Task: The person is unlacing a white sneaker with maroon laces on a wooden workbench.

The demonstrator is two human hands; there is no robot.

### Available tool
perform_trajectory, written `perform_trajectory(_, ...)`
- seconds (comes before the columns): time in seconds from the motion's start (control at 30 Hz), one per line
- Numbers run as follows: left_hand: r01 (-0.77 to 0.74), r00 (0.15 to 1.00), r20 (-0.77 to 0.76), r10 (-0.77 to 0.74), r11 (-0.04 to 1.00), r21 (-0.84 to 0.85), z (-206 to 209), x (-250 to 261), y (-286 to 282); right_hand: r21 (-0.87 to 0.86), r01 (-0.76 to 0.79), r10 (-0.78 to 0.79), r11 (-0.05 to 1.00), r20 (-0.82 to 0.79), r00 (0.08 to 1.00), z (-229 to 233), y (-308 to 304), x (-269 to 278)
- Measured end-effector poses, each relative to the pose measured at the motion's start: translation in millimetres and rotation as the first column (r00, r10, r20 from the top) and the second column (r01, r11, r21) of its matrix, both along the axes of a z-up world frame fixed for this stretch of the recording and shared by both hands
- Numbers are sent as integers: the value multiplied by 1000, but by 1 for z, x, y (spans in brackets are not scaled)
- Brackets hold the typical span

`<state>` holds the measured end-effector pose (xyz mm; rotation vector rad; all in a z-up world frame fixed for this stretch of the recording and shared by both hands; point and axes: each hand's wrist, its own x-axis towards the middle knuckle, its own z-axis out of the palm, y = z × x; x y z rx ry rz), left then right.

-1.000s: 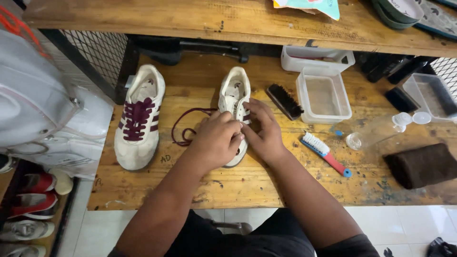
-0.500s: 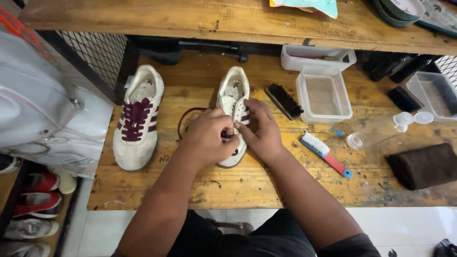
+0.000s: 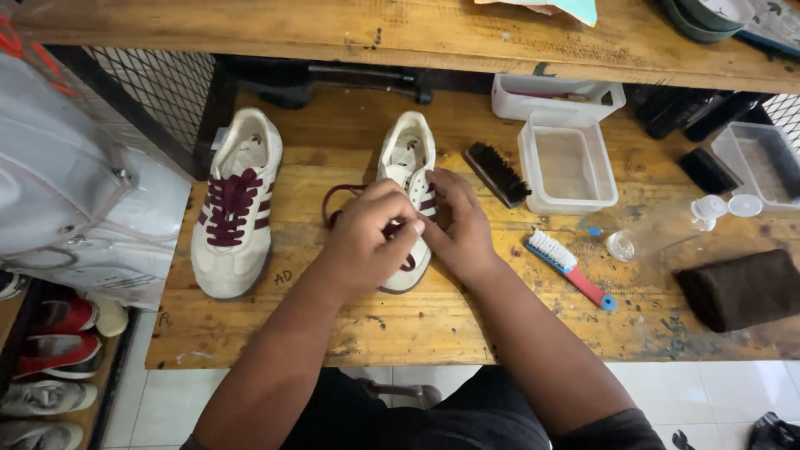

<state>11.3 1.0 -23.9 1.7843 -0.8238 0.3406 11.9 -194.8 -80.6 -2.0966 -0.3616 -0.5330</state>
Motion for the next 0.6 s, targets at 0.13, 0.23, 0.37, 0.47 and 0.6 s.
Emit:
perform_trajectory(0.13, 116, 991, -46, -126, 978, -174, 15, 1, 5, 1, 64, -64, 998, -25, 998, -8, 1, 3)
perform_trajectory(0.23, 53, 994, -97, -55, 998, -22, 13, -2, 8, 5, 66, -65, 998, -69, 995, -8, 1, 3)
perform_trajectory(0.37, -152, 988, 34, 154, 877, 455, 25, -8, 8, 2, 73, -72, 997, -99, 993, -8, -1, 3)
perform_trajectory(0.47, -141, 989, 45, 142, 784, 605, 16, -4, 6, -23, 71, -73, 997, -88, 993, -5, 0, 1)
perform_trajectory(0.6, -188, 982, 140, 127, 724, 664, -12, 7, 4, -27, 56, -58, 998, -56, 997, -4, 0, 2)
